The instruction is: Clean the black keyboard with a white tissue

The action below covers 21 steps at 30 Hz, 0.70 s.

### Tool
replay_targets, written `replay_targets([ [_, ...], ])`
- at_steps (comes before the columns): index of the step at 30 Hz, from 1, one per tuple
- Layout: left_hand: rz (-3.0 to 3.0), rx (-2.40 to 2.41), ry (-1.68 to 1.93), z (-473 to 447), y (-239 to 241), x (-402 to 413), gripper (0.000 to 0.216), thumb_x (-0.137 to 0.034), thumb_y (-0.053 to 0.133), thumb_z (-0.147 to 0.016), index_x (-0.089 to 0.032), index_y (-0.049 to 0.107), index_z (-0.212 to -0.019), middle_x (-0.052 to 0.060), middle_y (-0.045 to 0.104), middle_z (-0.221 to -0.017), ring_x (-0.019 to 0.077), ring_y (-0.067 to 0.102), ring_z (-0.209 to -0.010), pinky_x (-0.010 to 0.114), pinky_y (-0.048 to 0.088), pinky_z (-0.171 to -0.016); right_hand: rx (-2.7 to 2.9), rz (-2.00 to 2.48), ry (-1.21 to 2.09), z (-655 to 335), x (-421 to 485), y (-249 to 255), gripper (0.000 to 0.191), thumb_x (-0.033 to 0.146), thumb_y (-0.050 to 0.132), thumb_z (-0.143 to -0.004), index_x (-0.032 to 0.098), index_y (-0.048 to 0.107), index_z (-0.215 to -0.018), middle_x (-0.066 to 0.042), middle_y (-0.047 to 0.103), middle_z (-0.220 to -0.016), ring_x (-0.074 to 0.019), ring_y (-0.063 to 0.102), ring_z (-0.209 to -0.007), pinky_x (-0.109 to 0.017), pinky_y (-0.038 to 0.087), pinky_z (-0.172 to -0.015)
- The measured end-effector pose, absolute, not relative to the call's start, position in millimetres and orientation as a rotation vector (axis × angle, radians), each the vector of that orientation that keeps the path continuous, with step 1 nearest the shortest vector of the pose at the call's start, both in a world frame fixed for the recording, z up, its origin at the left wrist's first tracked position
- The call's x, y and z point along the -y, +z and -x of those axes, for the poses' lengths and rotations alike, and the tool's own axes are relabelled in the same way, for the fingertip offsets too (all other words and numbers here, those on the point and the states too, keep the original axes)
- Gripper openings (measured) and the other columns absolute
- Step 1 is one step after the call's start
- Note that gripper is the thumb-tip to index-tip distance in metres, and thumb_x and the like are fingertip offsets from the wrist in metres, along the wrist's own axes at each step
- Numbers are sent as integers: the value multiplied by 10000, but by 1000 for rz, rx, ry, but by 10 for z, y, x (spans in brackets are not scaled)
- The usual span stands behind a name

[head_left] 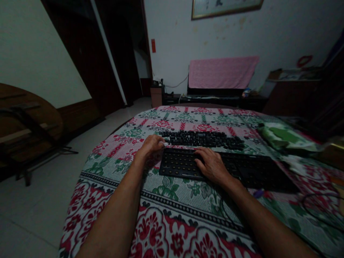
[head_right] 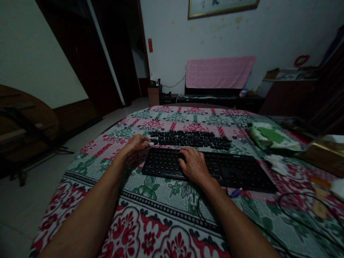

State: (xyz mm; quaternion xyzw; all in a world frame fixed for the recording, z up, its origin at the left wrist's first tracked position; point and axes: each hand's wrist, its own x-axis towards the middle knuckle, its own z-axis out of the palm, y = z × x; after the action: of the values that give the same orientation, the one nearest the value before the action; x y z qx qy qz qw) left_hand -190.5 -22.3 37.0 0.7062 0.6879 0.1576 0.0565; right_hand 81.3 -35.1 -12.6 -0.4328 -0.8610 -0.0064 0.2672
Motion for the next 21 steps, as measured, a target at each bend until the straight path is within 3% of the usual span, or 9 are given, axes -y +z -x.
replay_targets([
  [5,-2090,-1930,518,1904,273,202,255,-258,553,-719,-205,710,-913,-4,681,-732,163,609,-771,217,429,-692,2322,1160,-24,-822,343,-136,263,282,477,-841,214,580,-1074,-82,570,-1197,-235,483,-1114,-408,361,-902],
  [12,-2111,-2150,519,1721,187,205,287,-242,516,-725,-209,688,-953,74,689,-928,218,603,-909,266,426,-765,2315,1184,-31,-812,316,-160,267,285,480,-841,208,577,-1078,-83,565,-1200,-233,480,-1115,-404,357,-907],
  [21,-1765,-1993,784,1892,58,142,272,-320,550,-697,-158,690,-865,22,651,-687,163,592,-647,231,400,-561,2317,1168,-29,-810,327,-147,262,287,473,-845,213,575,-1076,-89,572,-1190,-241,490,-1098,-410,360,-895],
])
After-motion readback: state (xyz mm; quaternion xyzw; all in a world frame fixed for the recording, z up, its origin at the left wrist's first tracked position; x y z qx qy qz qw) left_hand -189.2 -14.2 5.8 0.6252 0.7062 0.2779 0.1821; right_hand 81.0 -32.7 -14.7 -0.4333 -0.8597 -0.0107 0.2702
